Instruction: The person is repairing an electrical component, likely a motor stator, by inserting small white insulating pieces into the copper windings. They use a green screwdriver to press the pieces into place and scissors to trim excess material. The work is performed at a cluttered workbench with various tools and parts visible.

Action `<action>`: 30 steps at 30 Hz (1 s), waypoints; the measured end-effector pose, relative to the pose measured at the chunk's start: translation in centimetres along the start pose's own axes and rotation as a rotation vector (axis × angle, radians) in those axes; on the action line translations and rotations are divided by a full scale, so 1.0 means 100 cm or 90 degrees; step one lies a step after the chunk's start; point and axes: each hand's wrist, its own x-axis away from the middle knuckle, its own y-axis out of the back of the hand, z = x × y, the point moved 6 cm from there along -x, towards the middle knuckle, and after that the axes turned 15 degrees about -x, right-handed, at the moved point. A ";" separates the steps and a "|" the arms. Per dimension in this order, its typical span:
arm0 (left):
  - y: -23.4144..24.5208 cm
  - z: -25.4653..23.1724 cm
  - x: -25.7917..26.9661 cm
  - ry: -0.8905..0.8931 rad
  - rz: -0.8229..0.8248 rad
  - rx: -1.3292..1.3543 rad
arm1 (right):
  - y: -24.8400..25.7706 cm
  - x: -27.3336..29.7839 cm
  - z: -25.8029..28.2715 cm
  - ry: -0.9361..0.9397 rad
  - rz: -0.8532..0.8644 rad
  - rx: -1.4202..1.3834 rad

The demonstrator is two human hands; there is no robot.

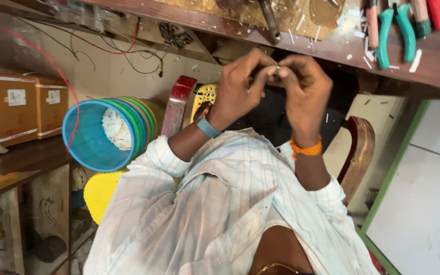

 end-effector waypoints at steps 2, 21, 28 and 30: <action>0.002 -0.005 0.000 -0.048 -0.044 -0.066 | -0.003 0.000 -0.013 0.014 0.000 -0.030; 0.009 -0.040 -0.018 -0.073 0.015 -0.032 | 0.001 0.006 0.030 0.406 0.022 0.353; 0.009 -0.006 -0.011 0.093 0.103 0.177 | -0.014 0.009 0.049 0.385 0.131 0.348; 0.009 -0.005 -0.008 0.114 0.126 0.224 | -0.018 0.011 0.057 0.395 0.163 0.349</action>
